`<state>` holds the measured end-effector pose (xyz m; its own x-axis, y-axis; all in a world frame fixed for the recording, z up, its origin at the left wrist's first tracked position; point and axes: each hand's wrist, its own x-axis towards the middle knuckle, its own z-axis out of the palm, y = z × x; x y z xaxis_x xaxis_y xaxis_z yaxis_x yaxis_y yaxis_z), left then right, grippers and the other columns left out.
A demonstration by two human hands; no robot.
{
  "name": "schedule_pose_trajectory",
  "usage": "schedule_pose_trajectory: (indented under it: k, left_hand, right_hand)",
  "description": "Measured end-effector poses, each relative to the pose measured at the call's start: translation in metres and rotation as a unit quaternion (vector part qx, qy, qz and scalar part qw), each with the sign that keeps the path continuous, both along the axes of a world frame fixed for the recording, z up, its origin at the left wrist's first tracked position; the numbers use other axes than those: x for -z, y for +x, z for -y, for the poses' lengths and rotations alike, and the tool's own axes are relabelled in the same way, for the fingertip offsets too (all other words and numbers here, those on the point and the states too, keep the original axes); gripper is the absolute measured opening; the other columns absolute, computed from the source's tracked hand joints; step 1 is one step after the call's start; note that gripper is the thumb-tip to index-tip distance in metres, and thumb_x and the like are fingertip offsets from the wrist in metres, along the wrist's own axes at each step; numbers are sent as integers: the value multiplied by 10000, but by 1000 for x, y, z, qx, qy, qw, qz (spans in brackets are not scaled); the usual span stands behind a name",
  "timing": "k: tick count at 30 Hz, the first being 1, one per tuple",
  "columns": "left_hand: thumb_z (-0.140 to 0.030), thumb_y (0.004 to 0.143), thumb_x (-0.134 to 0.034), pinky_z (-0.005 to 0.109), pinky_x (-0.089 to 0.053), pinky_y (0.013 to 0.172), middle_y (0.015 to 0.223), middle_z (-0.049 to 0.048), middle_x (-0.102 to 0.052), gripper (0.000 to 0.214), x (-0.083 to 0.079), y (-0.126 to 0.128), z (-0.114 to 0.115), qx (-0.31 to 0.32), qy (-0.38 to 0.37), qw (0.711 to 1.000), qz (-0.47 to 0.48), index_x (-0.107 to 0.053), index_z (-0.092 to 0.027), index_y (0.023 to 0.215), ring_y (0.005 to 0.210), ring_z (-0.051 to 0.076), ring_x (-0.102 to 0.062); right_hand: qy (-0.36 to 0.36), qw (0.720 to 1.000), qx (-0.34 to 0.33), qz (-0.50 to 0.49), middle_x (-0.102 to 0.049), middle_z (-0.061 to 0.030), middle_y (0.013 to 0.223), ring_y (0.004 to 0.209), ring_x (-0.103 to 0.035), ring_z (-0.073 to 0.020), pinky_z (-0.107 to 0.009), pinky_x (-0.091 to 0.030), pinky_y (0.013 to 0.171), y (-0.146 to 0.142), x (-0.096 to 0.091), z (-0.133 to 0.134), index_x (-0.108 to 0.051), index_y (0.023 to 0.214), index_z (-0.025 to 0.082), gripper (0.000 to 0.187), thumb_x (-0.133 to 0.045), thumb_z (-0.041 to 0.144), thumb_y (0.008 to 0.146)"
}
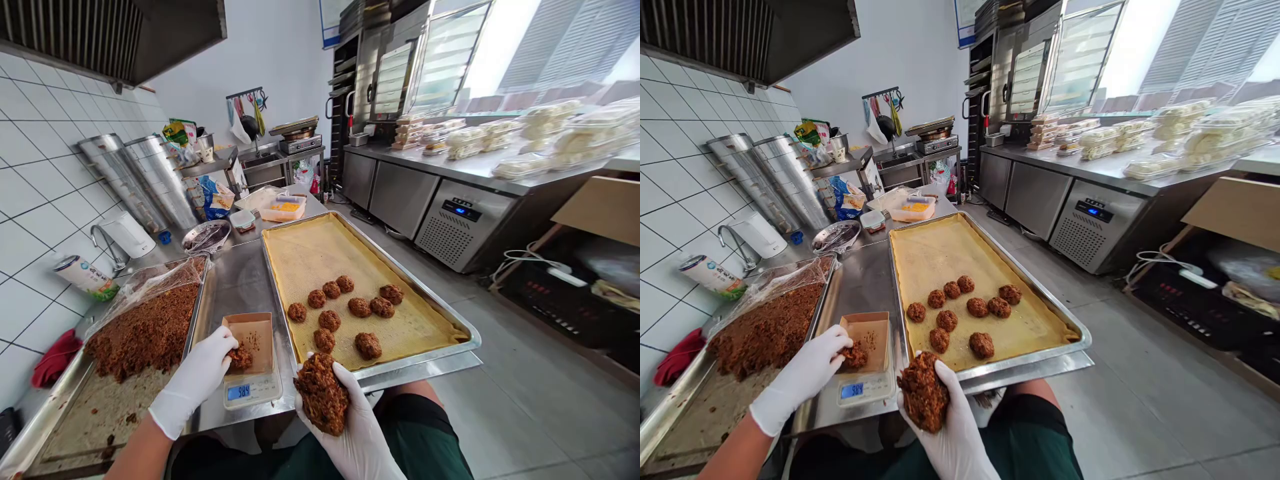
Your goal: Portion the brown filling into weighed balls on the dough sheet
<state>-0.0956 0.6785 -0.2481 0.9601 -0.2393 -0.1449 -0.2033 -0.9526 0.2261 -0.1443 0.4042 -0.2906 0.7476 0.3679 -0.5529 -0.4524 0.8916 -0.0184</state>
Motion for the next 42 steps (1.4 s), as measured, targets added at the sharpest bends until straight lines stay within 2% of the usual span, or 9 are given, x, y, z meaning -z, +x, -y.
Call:
schedule_pose_trajectory:
  k: [6,12,17,20,24,27,31,35,42]
  left_hand:
    - [-160,909,-446,333,-470,934,1059,72,-685,301,2,4,2,24,66,998,-2,-673,-244,1087,1029,216,-657]
    - [-198,898,-489,338,-467,826,963,66,-736,200,-3,10,2,29,74,997,-3,-682,-230,943,928,242,-690]
    - [-233,909,-513,319,-467,800,924,23,-759,176,-24,10,-7,-6,60,998,18,-673,-257,980,873,215,-701]
    - [-270,930,-532,303,-492,846,1003,0,-741,167,-39,4,-4,-8,1,999,47,-689,-272,987,909,190,-691]
    - [-325,978,-510,283,-533,894,1056,-2,-695,197,-42,-20,36,27,-97,980,171,-676,-276,1071,950,157,-677]
    - [-217,984,-479,302,-588,811,1000,34,-715,254,-26,-45,87,87,-73,953,281,-638,-225,1181,909,176,-694]
    - [-127,974,-370,355,-625,828,1115,123,-728,381,-6,-67,133,150,-41,934,321,-590,-123,1285,984,225,-707]
    - [-124,969,-384,325,-617,887,1197,111,-731,398,4,-74,144,99,-83,920,371,-585,-138,1313,1058,213,-706]
    - [-118,932,-519,342,-627,842,1040,79,-726,273,7,-69,152,26,-202,918,339,-656,-205,1151,938,198,-707]
  right_hand:
    - [2,1000,-1,3,-782,-99,1031,936,-714,-277,-427,-576,754,0,1,1,-659,1127,152,322,-734,286,844]
    - [2,1000,1,2,-781,-99,1030,922,-715,-266,-418,-574,756,1,-2,2,-656,1132,157,337,-741,295,836]
    - [19,999,-6,27,-778,-119,1031,934,-718,-270,-410,-571,743,0,-1,5,-669,1120,173,292,-716,284,854]
    - [18,999,-4,32,-782,-109,1021,922,-721,-271,-420,-574,754,-1,0,4,-685,1086,169,264,-716,288,852]
    - [15,999,-9,40,-785,-104,1021,926,-722,-274,-406,-576,767,-2,0,-2,-704,1069,151,272,-725,308,847]
    - [17,998,-3,52,-786,-98,1030,914,-727,-253,-398,-583,793,-2,-2,-7,-714,1063,151,247,-708,295,863]
    - [6,999,20,35,-787,-84,1059,958,-729,-206,-339,-584,860,-5,-3,-5,-715,1092,163,243,-702,254,867]
    - [-11,999,31,11,-790,-73,1062,937,-739,-211,-349,-597,859,-3,-5,2,-734,1071,200,227,-711,238,849]
    - [21,999,24,26,-798,-62,994,907,-744,-201,-343,-604,854,0,-5,3,-727,1133,211,272,-687,220,864]
